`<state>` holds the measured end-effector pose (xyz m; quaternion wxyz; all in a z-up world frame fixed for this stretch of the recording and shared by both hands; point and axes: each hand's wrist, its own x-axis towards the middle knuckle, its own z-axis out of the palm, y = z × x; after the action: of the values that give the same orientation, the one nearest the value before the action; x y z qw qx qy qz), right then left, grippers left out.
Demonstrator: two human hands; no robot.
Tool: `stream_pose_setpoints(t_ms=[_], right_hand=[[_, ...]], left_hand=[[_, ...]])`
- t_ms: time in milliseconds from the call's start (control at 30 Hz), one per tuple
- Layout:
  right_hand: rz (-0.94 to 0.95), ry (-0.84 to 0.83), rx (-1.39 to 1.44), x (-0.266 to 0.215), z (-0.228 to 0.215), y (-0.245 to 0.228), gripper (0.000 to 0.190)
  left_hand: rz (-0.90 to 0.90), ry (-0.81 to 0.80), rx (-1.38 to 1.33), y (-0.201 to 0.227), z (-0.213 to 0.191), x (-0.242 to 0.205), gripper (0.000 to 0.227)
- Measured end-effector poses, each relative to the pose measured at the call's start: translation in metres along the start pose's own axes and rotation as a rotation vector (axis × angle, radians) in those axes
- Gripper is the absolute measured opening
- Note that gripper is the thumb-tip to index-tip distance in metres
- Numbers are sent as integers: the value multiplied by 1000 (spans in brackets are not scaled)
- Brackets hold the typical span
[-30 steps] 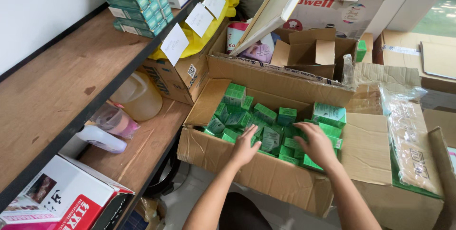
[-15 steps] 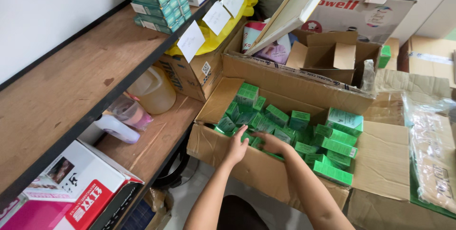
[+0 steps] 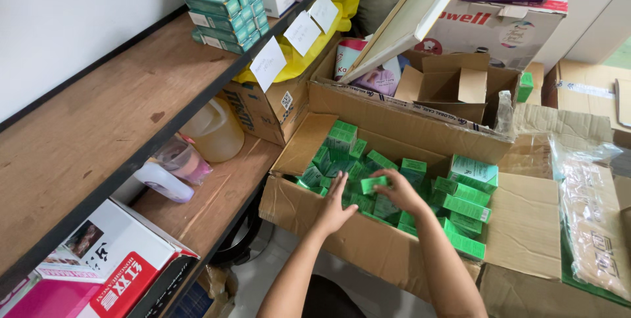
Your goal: The person repeatedly picks green medicine boxes from a cardboard carton and stacks them on a wooden shelf. The person handles the boxes by hand, arranging them in neat rows on the shelf.
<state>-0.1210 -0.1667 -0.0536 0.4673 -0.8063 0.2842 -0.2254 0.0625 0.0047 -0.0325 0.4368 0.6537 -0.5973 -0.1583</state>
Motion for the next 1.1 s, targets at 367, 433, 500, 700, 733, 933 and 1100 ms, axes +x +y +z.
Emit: stream_pose_setpoints(t_ms=[367, 433, 500, 700, 733, 933, 1100], right_hand=[[-105, 107, -19, -80, -76, -121, 49], [-103, 391, -554, -104, -98, -112, 48], [72, 375, -735, -117, -111, -98, 70], [280, 178, -1106, -118, -110, -52, 104], [323, 145, -1130, -117, -109, -47, 100], [157, 264, -860, -123, -121, -49, 87], [62, 382, -83, -119, -129, -77, 80]], left_hand=[[-172, 88, -153, 52, -35, -30, 53], [-216, 127, -227, 48, -46, -41, 53], [-214, 165, -333, 46, -50, -47, 53], [-139, 144, -604, 45, -39, -46, 51], [-130, 140, -598, 45, -37, -46, 51], [-160, 121, -735, 42, -34, -50, 47], [-180, 131, -945, 36, -36, -50, 46]])
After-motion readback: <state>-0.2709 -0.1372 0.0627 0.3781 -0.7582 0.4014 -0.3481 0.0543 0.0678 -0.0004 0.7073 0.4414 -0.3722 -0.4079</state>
